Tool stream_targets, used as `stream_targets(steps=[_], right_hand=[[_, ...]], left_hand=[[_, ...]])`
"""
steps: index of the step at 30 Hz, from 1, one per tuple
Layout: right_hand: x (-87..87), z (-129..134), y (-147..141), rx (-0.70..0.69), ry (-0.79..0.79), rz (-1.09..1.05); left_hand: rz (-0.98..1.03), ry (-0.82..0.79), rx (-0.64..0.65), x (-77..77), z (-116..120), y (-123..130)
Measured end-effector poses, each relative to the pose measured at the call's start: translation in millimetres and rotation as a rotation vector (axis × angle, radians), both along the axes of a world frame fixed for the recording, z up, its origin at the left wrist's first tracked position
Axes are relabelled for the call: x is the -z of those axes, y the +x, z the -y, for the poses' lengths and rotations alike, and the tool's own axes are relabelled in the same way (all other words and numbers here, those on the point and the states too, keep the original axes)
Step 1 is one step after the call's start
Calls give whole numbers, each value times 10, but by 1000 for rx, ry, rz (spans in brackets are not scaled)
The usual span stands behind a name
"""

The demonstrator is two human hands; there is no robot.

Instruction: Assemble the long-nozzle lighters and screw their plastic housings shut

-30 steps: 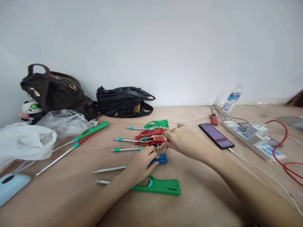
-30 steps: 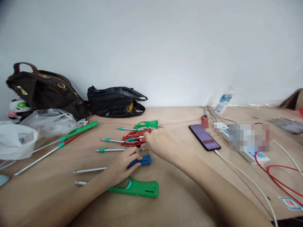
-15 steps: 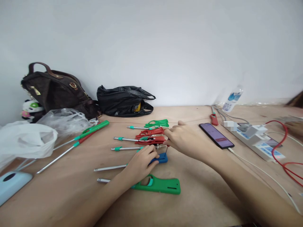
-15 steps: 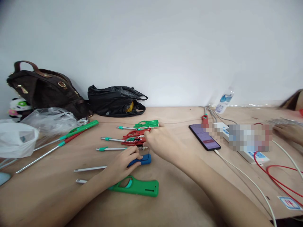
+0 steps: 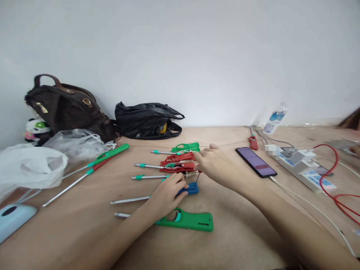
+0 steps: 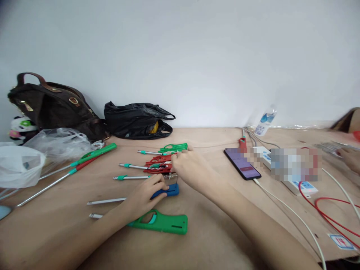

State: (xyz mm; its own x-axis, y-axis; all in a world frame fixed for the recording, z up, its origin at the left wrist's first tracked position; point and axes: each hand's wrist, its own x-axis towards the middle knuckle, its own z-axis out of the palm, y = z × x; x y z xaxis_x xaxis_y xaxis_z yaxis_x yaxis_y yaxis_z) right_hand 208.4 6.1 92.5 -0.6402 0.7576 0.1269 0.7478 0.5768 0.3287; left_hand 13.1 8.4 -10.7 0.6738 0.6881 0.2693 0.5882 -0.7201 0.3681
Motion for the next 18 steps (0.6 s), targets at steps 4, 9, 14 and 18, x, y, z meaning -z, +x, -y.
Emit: stream_targets(steps=[4, 9, 14, 18], right_hand=[[-17, 21, -16, 2, -7, -28], [7, 27, 87, -54, -76, -129], [4, -37, 8, 13, 6, -21], [24, -8, 16, -65, 11, -70]], left_hand=[[22, 9, 7, 3, 7, -8], [25, 15, -5, 4, 18, -22], [16, 16, -11, 0, 23, -24], [6, 9, -15, -2, 26, -23]])
